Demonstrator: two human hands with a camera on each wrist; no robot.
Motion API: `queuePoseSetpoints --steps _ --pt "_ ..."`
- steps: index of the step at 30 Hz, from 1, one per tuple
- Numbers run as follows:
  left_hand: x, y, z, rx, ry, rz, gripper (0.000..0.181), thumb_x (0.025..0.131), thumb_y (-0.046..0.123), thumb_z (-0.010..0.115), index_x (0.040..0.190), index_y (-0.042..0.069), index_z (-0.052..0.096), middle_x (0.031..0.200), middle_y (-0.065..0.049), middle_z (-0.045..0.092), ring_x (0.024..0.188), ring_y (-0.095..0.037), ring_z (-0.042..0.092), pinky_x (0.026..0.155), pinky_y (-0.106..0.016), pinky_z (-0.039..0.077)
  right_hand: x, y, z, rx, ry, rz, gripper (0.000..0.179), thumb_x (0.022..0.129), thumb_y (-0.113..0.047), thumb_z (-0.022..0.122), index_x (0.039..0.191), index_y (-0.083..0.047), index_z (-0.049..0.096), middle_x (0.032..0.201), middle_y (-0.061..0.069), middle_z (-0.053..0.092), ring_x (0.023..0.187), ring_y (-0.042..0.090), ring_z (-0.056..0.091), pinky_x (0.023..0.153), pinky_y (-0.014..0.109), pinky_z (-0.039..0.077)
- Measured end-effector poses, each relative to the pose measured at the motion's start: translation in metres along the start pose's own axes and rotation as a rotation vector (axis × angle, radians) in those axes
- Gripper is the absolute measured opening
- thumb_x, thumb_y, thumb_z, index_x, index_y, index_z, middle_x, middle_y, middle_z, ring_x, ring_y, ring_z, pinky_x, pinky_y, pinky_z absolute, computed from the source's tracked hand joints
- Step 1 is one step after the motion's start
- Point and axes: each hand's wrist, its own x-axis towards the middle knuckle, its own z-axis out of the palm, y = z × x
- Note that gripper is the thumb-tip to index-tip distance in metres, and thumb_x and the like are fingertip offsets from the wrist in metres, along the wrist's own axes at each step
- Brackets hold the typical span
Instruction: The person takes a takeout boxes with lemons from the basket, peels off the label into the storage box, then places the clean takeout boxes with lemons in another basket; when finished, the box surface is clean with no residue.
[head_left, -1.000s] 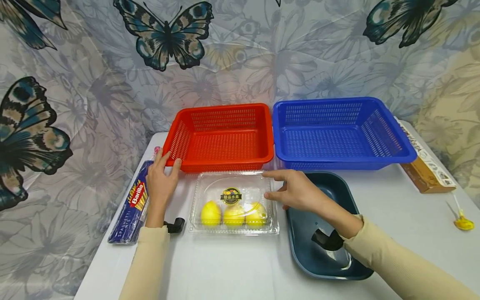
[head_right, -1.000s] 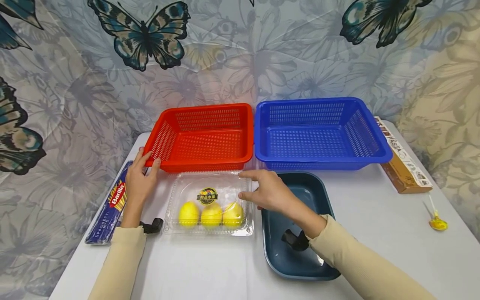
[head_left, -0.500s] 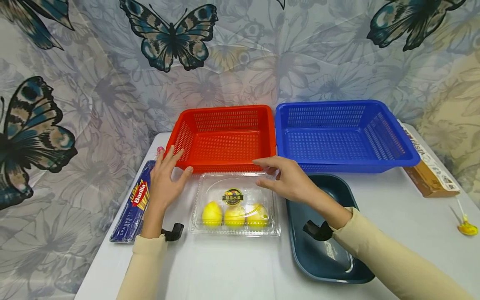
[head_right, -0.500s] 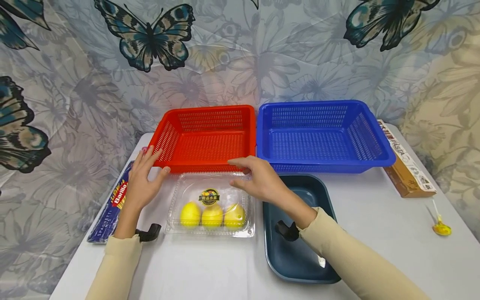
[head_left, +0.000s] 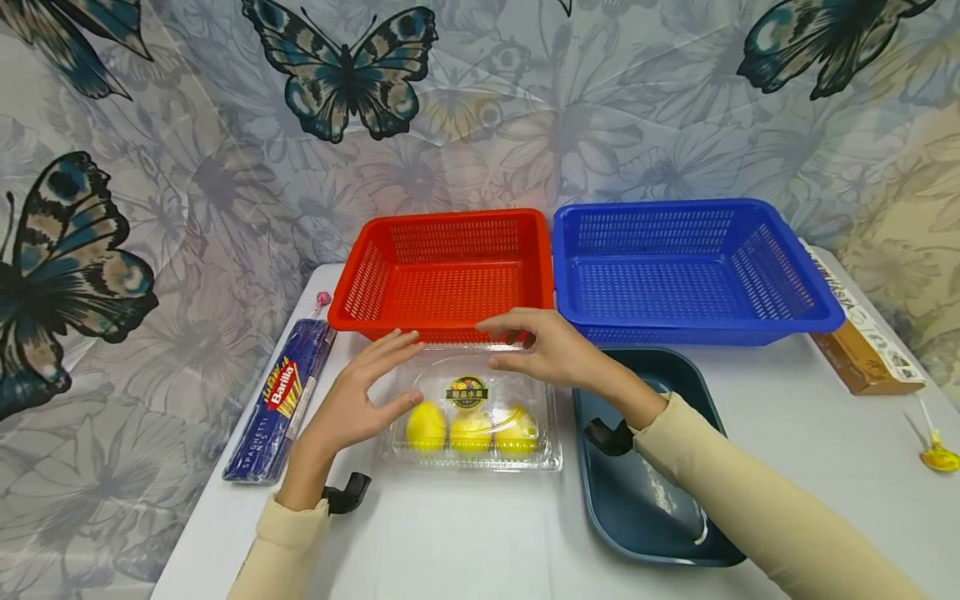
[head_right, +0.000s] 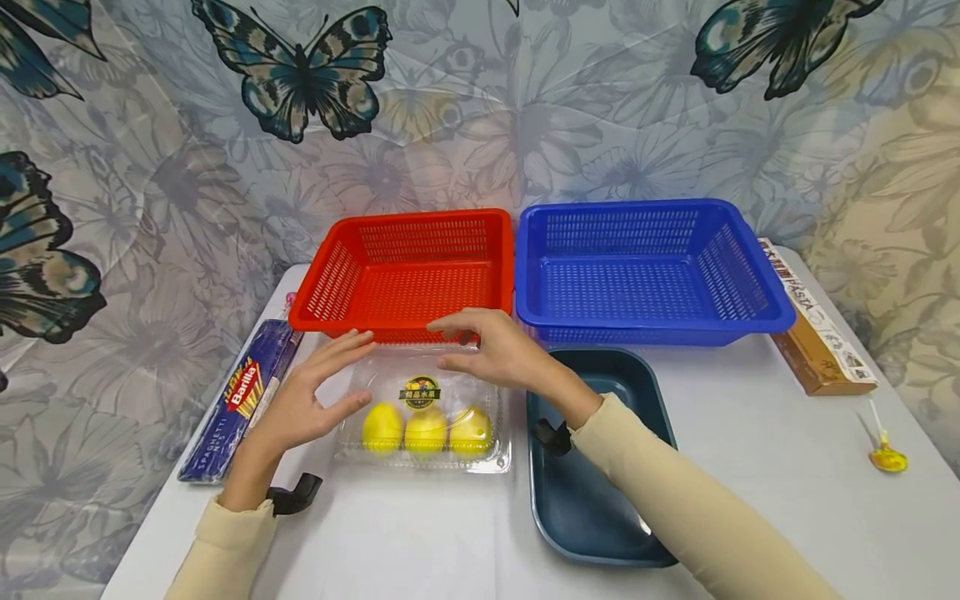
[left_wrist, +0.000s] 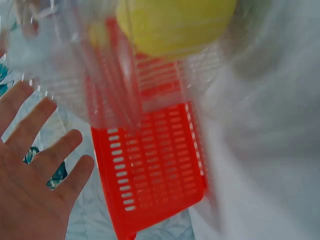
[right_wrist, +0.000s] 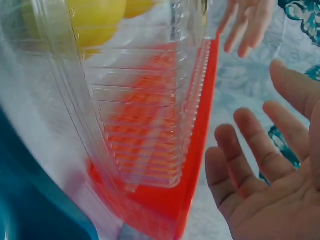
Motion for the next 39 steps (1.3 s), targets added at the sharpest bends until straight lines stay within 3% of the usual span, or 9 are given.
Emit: queuePoseSetpoints --steps 8,14,17,22,35,39 --pt "0.000 -0.001 0.011 0.027 -0.103 -0.010 0.061 0.089 0.034 0.075 0.145 0.017 0.059 0.160 0.001 0.046 0.155 -0.031 0.032 0.120 -0.067 0.027 0.012 0.001 0.003 -0.018 -0.155 -0.002 0.042 0.089 -0.021 0.079 0.129 -0.013 0.071 0.124 0.006 0.072 0.112 0.028 0.063 0.095 0.045 0.057" --pt "0.000 -0.007 0.018 0.079 -0.119 0.014 0.061 0.088 0.039 0.073 0.142 0.014 0.061 0.162 0.000 0.043 0.157 -0.031 0.026 0.118 -0.071 0.025 0.021 0.002 0.009 -0.061 -0.277 -0.070 0.041 0.090 -0.021 0.079 0.128 -0.011 0.072 0.122 0.010 0.071 0.111 0.031 0.060 0.094 0.049 0.053" --pt "0.001 -0.008 0.020 0.085 -0.118 0.021 0.061 0.088 0.041 0.073 0.142 0.016 0.062 0.162 0.001 0.042 0.158 -0.030 0.024 0.116 -0.073 0.026 0.025 0.002 0.011 -0.100 -0.323 -0.079 0.041 0.089 -0.022 0.079 0.128 -0.013 0.072 0.117 0.008 0.071 0.107 0.031 0.057 0.090 0.044 0.049" --pt "0.001 -0.009 0.022 0.087 -0.115 0.026 0.061 0.088 0.042 0.072 0.142 0.018 0.062 0.163 -0.002 0.041 0.158 -0.031 0.023 0.116 -0.074 0.025 0.026 0.000 0.014 -0.165 -0.357 -0.064 0.043 0.088 -0.022 0.080 0.129 -0.015 0.072 0.107 0.008 0.067 0.100 0.030 0.052 0.080 0.033 0.037" --pt "-0.004 -0.010 0.021 0.080 -0.108 0.030 0.061 0.087 0.041 0.072 0.142 0.016 0.062 0.163 -0.007 0.041 0.157 -0.036 0.025 0.118 -0.073 0.024 0.028 -0.004 0.025 -0.274 -0.402 -0.042 0.046 0.086 -0.024 0.082 0.131 -0.023 0.071 0.106 0.009 0.058 0.096 0.019 0.038 0.081 0.034 0.027" --pt "-0.006 -0.012 0.021 0.085 -0.106 0.028 0.061 0.087 0.041 0.072 0.142 0.017 0.062 0.164 -0.004 0.040 0.157 -0.036 0.025 0.118 -0.072 0.025 0.028 -0.005 0.027 -0.292 -0.409 -0.046 0.043 0.087 -0.023 0.081 0.128 -0.025 0.072 0.106 0.009 0.057 0.096 0.020 0.038 0.081 0.034 0.027"
